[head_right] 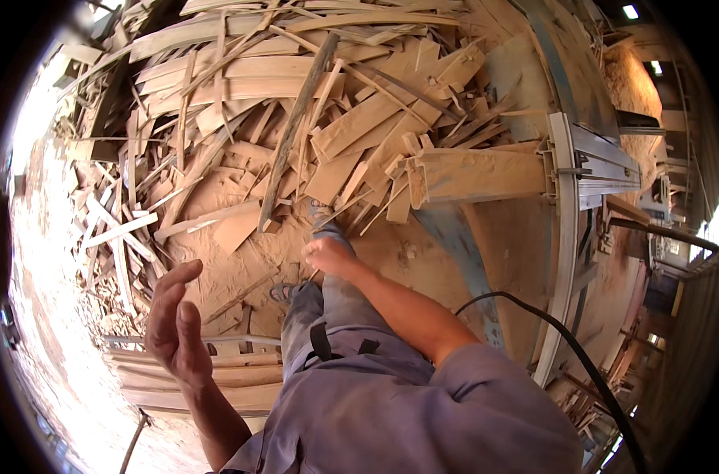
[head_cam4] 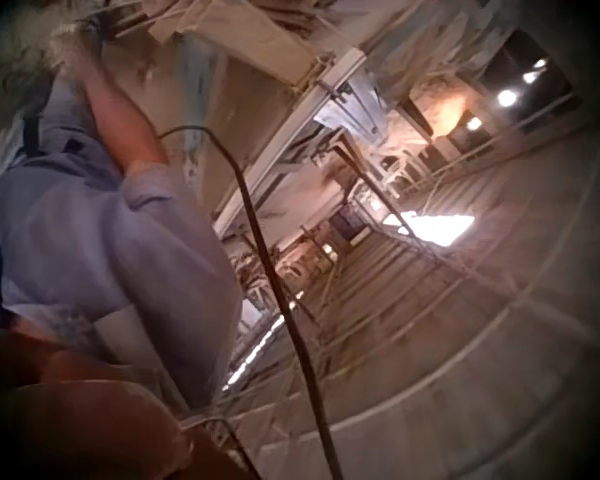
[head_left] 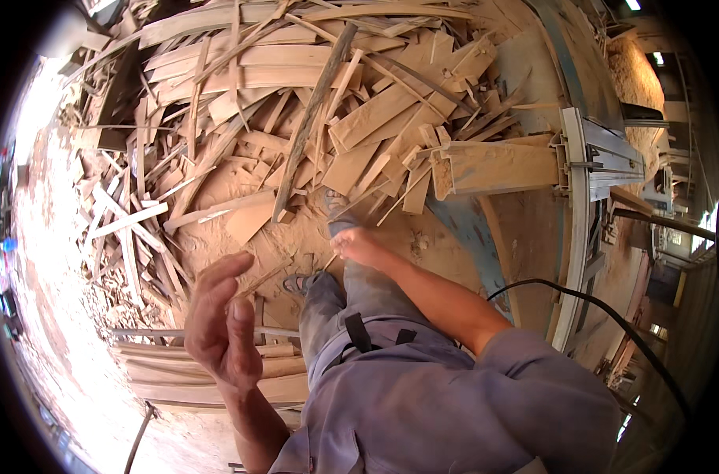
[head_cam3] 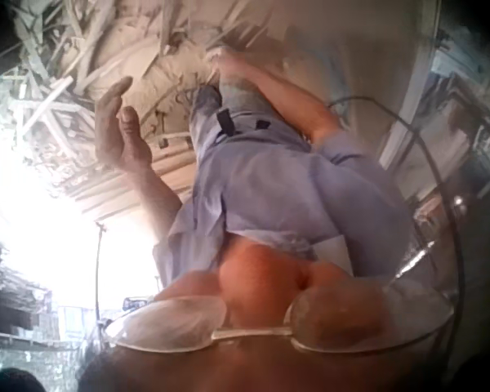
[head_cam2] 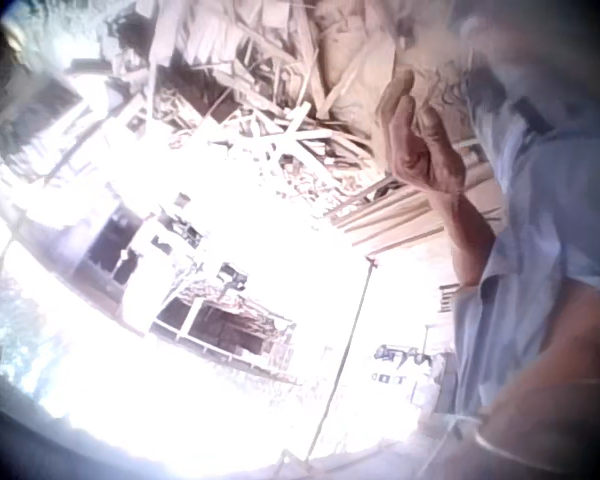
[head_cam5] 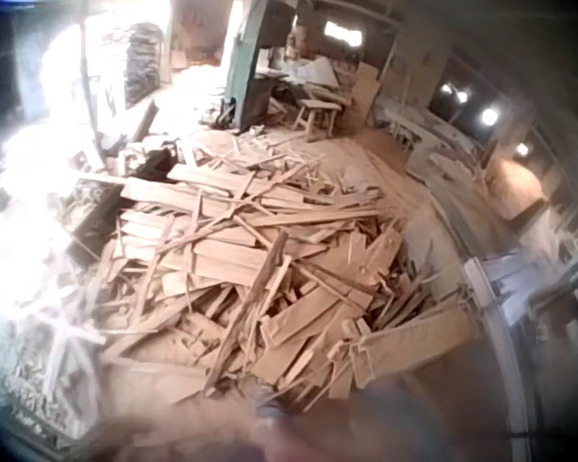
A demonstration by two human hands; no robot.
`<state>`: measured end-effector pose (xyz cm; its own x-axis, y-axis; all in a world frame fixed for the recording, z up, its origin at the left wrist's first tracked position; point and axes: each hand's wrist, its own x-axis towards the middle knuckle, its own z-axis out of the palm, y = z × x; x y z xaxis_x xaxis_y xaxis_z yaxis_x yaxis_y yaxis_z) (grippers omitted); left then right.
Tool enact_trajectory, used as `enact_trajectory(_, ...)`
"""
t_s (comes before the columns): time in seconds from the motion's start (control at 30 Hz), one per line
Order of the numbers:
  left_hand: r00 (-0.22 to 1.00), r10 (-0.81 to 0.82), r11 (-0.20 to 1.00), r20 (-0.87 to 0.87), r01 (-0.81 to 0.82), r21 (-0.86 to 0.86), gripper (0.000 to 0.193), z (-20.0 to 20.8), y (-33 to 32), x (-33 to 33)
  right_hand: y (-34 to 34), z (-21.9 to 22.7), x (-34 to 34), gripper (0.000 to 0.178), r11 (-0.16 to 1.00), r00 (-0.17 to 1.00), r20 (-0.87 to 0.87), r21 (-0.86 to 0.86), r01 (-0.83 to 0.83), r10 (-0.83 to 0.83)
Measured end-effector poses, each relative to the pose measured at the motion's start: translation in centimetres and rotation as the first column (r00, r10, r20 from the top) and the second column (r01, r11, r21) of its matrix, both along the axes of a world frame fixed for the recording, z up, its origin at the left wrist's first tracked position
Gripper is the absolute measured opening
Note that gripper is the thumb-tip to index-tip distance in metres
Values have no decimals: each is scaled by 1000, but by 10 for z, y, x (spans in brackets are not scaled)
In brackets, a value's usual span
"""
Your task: The person repeatedly picks up wooden planks and scraps from a large pile on the floor of a workshop. They lift each piece, briefly inspect it, and then place it onto a metal cart or a separate stack nearby. The task involves continuous manual handling of wood pieces to organize the workspace.
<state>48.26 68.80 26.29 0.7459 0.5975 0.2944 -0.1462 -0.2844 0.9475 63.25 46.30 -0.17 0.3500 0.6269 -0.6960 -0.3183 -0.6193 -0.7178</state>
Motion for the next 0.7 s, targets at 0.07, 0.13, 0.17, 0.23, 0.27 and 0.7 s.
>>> enact_trajectory(0.07, 974, 88, 982, -209, -120, -145, 27, -35, 3, 14, 14, -30, 32, 34, 920, 868, -306, -110, 376, -391)
enact_trajectory(0.13, 914, 132, 921, -382, -256, -293, 30, -77, -3, 14, 19, -77, 68, 42, 788, 675, -426, -180, 589, -602)
enact_trajectory(0.17, 877, 93, 873, -471, -299, -384, 30, -95, -8, 13, 20, -104, 87, 47, 700, 551, -473, -232, 676, -688)
enact_trajectory(0.23, 785, 40, 785, -619, -408, -467, 28, -131, -23, 11, 27, -161, 119, 59, 615, 458, -482, -239, 751, -747)
enact_trajectory(0.27, 742, 2, 767, -671, -432, -475, 26, -152, -32, 11, 32, -191, 138, 62, 558, 392, -485, -263, 787, -782)
enact_trajectory(0.7, 534, 26, 463, -845, -756, -463, 38, -300, -71, 15, 103, -380, 245, 88, -42, -205, -379, -396, 917, -903)
